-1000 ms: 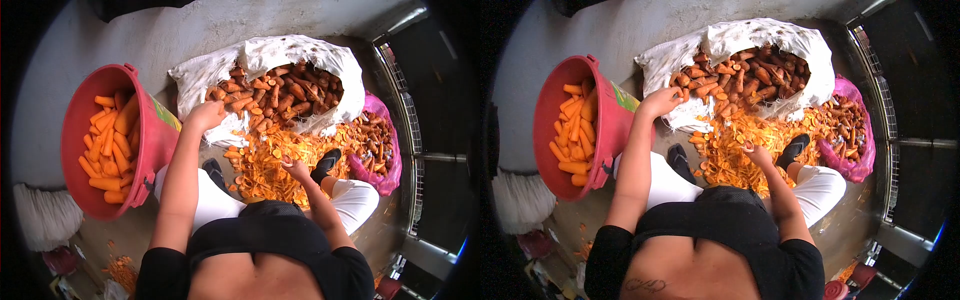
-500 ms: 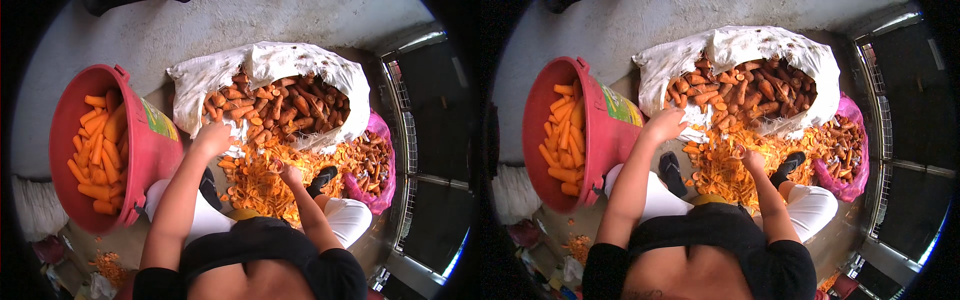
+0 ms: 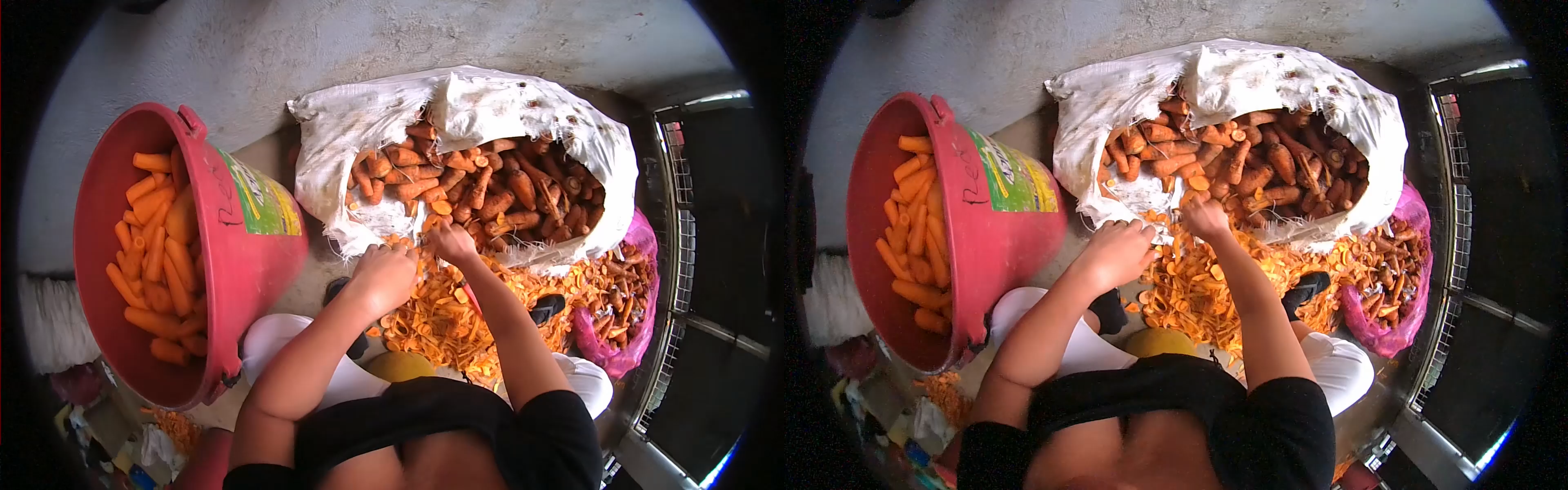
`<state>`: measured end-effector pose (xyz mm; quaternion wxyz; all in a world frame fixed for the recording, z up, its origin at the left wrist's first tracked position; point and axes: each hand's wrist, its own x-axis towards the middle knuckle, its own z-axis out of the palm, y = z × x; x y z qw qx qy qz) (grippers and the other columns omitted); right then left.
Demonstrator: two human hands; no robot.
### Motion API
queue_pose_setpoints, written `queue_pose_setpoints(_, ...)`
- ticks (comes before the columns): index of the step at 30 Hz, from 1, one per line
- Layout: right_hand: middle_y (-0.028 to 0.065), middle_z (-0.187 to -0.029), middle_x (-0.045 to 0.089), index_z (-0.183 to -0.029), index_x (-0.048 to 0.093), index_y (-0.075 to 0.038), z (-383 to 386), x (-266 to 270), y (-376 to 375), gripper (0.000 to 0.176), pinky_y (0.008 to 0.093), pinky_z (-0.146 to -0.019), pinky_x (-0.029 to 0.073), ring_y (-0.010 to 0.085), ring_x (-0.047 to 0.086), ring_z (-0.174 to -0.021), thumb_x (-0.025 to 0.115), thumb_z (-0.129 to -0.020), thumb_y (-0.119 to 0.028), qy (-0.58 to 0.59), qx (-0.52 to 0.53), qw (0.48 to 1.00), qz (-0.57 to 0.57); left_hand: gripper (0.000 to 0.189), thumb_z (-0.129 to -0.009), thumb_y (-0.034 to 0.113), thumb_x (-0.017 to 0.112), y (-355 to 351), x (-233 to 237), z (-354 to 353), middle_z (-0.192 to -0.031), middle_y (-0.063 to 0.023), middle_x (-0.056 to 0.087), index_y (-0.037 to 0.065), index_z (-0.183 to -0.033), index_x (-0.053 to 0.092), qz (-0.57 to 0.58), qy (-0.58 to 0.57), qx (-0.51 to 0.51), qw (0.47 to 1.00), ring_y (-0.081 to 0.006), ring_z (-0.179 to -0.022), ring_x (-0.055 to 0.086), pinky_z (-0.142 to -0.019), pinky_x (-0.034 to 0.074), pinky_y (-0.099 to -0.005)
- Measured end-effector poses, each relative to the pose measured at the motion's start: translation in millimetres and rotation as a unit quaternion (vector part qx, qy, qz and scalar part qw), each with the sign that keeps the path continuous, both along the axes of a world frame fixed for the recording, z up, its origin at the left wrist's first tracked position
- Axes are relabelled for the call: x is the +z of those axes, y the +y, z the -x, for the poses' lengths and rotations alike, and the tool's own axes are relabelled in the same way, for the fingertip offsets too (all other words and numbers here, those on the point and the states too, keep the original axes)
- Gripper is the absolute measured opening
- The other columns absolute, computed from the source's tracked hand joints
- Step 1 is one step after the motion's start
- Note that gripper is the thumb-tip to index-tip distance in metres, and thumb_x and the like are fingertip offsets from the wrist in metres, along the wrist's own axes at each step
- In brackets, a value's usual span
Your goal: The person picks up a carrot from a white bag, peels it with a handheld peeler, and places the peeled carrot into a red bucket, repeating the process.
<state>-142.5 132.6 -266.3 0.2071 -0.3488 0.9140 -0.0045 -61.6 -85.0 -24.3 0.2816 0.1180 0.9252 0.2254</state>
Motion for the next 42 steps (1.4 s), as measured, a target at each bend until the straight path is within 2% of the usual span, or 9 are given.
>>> queue_pose_setpoints(5, 0.0130, -0.098, 0.061, -0.107, 0.057, -0.016, 50, -40, -92, 0.028, 0.0425, -0.059, 0.054, 0.0309, 0.066, -0.082, 0.057, -0.086, -0.033, -0.026, 0.047, 0.997, -0.052, 0.032, -0.089, 0.026, 0.054, -9, -4, 11, -0.099, -0.0167, 0.060, -0.001, -0.106, 0.055, 0.027, -0.023, 0.008, 0.999, -0.0342, -0.093, 0.062, -0.088, 0.045, -0.0444)
queue_pose_setpoints(11, 0.0126, -0.084, 0.063, -0.109, 0.056, -0.015, 80, -67, -130, 0.065, 0.0468, -0.048, 0.050, 0.0303, 0.066, -0.078, 0.074, -0.062, -0.056, -0.032, 0.028, 0.993, -0.108, 0.035, -0.090, 0.026, 0.053, -15, -7, 16, -0.103, -0.0180, 0.058, 0.000, -0.113, 0.052, 0.041, -0.014, 0.013, 0.999, -0.0337, -0.092, 0.061, -0.087, 0.045, -0.0446)
queue_pose_setpoints(19, 0.0229, -0.085, 0.063, -0.113, 0.047, -0.003, 75, -92, -151, 0.049, 0.0412, -0.044, 0.045, 0.0327, 0.064, -0.072, 0.064, -0.081, -0.037, 0.066, 0.123, 0.953, -0.268, 0.045, -0.090, 0.026, 0.053, -12, -8, 19, -0.109, -0.0200, 0.057, -0.001, -0.125, 0.047, 0.053, -0.022, -0.002, 0.998, -0.0335, -0.095, 0.061, -0.090, 0.042, -0.0453)
queue_pose_setpoints(28, 0.0194, -0.105, 0.061, -0.120, 0.042, -0.013, 79, 28, -63, 0.056, 0.0412, -0.071, 0.053, 0.0331, 0.066, -0.084, 0.063, -0.080, -0.047, -0.092, -0.112, 0.989, 0.037, 0.040, -0.093, 0.033, 0.047, -24, -1, 28, -0.100, -0.0190, 0.063, 0.003, -0.118, 0.054, 0.116, 0.021, 0.093, 0.989, -0.0334, -0.093, 0.062, -0.091, 0.038, -0.0484)
queue_pose_setpoints(31, 0.0128, -0.128, 0.053, -0.124, 0.038, -0.004, 45, 29, -40, 0.054, 0.0332, -0.079, 0.049, 0.0188, 0.058, -0.105, 0.064, -0.084, -0.029, -0.200, -0.308, 0.781, 0.506, 0.039, -0.093, 0.033, 0.046, -31, -3, 34, -0.094, -0.0207, 0.065, 0.001, -0.112, 0.057, 0.102, 0.073, 0.174, 0.977, -0.0334, -0.090, 0.063, -0.087, 0.041, -0.0477)
queue_pose_setpoints(32, 0.0113, -0.126, 0.052, -0.127, 0.036, -0.004, 37, 37, -32, 0.054, 0.0308, -0.078, 0.048, 0.0155, 0.055, -0.104, 0.063, -0.085, -0.024, -0.268, -0.382, 0.727, 0.503, 0.047, -0.095, 0.041, 0.042, -35, 2, 40, -0.086, -0.0215, 0.066, -0.001, -0.106, 0.060, 0.100, 0.031, 0.194, 0.975, -0.0344, -0.088, 0.064, -0.083, 0.045, -0.0478)
queue_pose_setpoints(35, -0.0008, -0.069, 0.047, -0.121, 0.039, -0.010, 5, 125, -43, 0.048, 0.0206, -0.035, 0.028, 0.0061, 0.034, -0.040, 0.065, -0.083, -0.022, -0.320, -0.468, 0.504, 0.651, 0.060, -0.094, 0.053, 0.037, -38, 4, 50, -0.077, -0.0220, 0.064, 0.000, -0.105, 0.061, -0.038, 0.001, 0.338, 0.940, -0.0350, -0.086, 0.064, -0.081, 0.046, -0.0461)
queue_pose_setpoints(39, -0.0017, -0.063, 0.042, -0.133, 0.033, -0.013, -24, 198, -47, 0.061, 0.0208, -0.036, 0.030, 0.0070, 0.034, -0.041, 0.064, -0.084, -0.032, -0.379, -0.403, 0.452, 0.700, 0.079, -0.087, 0.071, 0.034, -13, -7, 50, -0.106, -0.0209, 0.063, 0.005, -0.129, 0.047, -0.387, -0.153, 0.515, 0.749, -0.0321, -0.100, 0.062, -0.089, 0.044, -0.0472)
queue_pose_setpoints(42, 0.0003, -0.070, 0.052, -0.132, 0.036, -0.008, -48, 220, -39, 0.059, 0.0194, -0.036, 0.031, 0.0053, 0.035, -0.041, 0.065, -0.085, -0.027, -0.377, -0.366, 0.507, 0.683, 0.077, -0.083, 0.067, 0.049, 11, 0, 46, -0.109, -0.0192, 0.060, 0.001, -0.123, 0.044, -0.635, -0.172, 0.457, 0.598, -0.0320, -0.103, 0.060, -0.088, 0.047, -0.0541)
